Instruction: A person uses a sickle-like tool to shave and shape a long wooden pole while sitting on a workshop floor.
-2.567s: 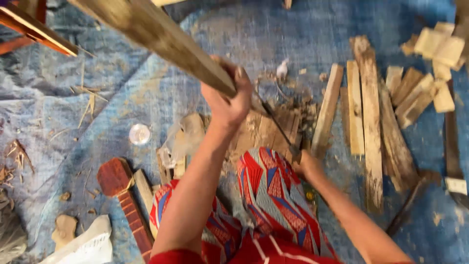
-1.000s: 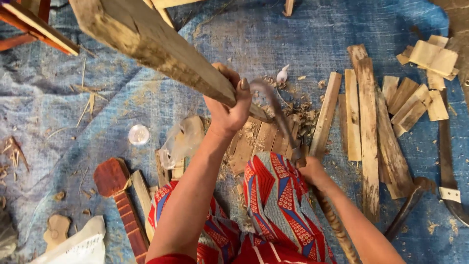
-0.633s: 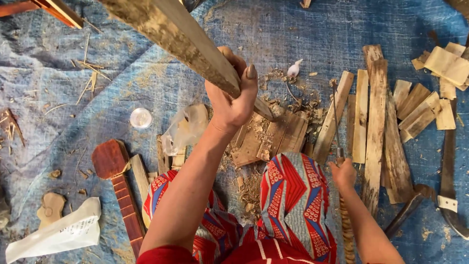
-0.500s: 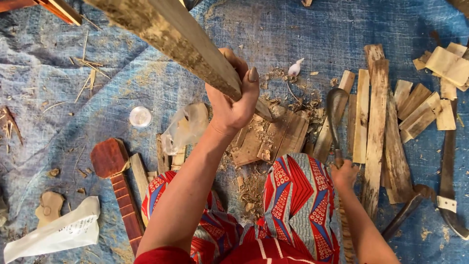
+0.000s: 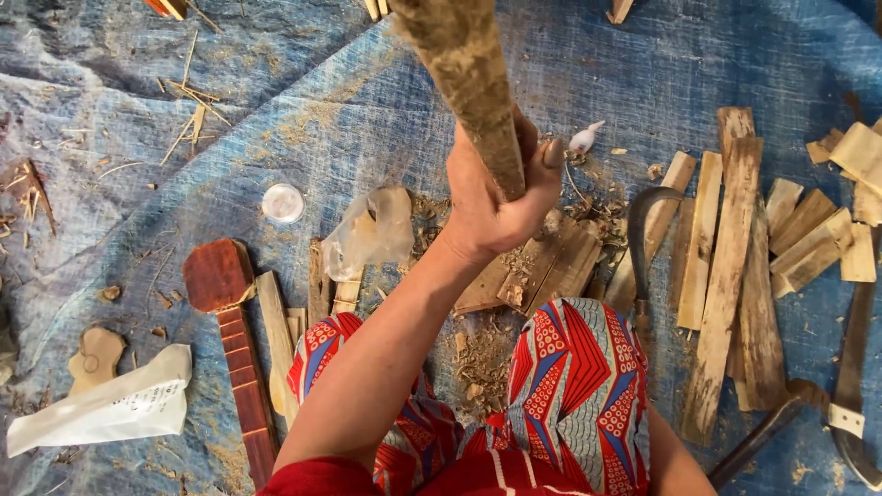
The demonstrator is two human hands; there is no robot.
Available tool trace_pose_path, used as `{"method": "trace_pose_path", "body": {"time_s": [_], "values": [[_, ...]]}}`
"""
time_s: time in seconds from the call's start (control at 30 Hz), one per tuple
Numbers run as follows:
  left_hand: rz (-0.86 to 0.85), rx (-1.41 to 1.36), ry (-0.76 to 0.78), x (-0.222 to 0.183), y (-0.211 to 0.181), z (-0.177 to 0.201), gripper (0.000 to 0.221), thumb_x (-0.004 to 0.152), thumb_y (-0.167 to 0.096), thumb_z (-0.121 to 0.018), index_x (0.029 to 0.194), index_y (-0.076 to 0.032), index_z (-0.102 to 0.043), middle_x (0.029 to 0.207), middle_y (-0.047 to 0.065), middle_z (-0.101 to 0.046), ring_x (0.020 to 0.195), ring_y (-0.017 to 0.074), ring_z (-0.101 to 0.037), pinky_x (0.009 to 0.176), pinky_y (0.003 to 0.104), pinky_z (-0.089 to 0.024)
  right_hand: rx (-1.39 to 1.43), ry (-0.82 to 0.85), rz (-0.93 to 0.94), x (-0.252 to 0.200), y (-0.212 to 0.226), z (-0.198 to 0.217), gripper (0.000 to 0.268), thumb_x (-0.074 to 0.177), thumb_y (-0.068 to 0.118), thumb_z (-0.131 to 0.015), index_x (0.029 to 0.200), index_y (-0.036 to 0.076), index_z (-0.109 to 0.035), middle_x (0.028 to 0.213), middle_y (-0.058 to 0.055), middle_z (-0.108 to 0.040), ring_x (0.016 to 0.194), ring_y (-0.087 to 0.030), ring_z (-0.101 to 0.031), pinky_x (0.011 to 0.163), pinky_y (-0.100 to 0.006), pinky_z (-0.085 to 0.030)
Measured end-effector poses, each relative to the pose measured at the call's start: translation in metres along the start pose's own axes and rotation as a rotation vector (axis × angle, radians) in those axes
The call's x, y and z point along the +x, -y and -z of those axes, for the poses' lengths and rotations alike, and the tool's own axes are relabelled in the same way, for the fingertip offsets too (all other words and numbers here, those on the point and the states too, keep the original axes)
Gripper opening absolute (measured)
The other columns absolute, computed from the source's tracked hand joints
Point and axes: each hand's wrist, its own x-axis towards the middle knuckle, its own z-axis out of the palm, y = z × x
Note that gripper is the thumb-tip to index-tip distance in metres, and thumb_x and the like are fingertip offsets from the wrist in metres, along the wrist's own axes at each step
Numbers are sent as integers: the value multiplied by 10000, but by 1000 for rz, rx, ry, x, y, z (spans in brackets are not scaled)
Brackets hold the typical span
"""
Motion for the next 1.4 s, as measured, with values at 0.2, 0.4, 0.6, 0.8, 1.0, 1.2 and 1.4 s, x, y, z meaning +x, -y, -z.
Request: {"method": "trace_pose_path", "body": {"time_s": [0.2, 0.4, 0.6, 0.8, 1.0, 1.2, 1.4], "values": [[22, 53, -11, 4, -9, 13, 265, 891, -112, -645, 1062, -172, -452, 710, -3, -533, 533, 105, -535, 525, 263, -465, -29, 35, -79, 19, 29, -8, 984, 717, 483, -683, 1526, 38, -344, 1494, -227, -470, 1370, -363, -494, 1134, -520, -419], [8, 38, -4, 3, -2, 24, 155, 889, -182, -639, 957, -206, -503, 676, -28, -521, 524, 98, -498, 537, 234, -450, -58, 72, -173, 33, 43, -13, 1119, 639, 559, -714, 1539, 18, -322, 1487, -254, -478, 1347, -383, -521, 1120, -529, -440], [-43, 171, 25, 23, -23, 37, 69, 955, -156, -561, 911, -146, -509, 678, -8, -441, 518, 103, -438, 554, 249, -384, -74, 95, -286, 33, 42, -13, 1256, 562, 634, -744, 1551, -2, -301, 1480, -281, -486, 1323, -403, -547, 1105, -538, -461], [30, 124, 36, 19, -19, 42, 81, 941, -118, -593, 978, -105, -522, 705, -15, -478, 596, 71, -475, 618, 257, -403, 464, 193, 57, 73, 1, -19, 775, 758, 451, -864, 1219, -115, -602, 1161, -279, -647, 1090, -330, -632, 829, -491, -501], [73, 165, 32, 18, -18, 39, 180, 947, -129, -612, 1093, -132, -508, 755, -7, -532, 643, 78, -522, 678, 262, -455, -89, -132, 126, 72, -37, 2, 828, 753, 623, -861, 1394, 140, -654, 1086, -168, -739, 828, -308, -742, 738, -451, -591], [81, 139, 44, 13, -5, 38, 229, 970, -157, -620, 1147, -98, -488, 831, 9, -543, 711, 81, -544, 701, 249, -457, -229, -680, -74, 47, -163, 60, 648, 889, 450, -736, 1458, 185, -579, 1399, -131, -451, 1300, -437, -455, 924, -568, -491], [60, 137, -16, -2, 20, 27, 313, 989, -167, -637, 1228, -97, -447, 984, 6, -520, 891, 85, -580, 769, 272, -482, -222, -466, -134, 18, -208, 81, 570, 1031, 181, -640, 1487, -92, -434, 1230, -385, -528, 1108, -573, -580, 807, -644, -553]]}}
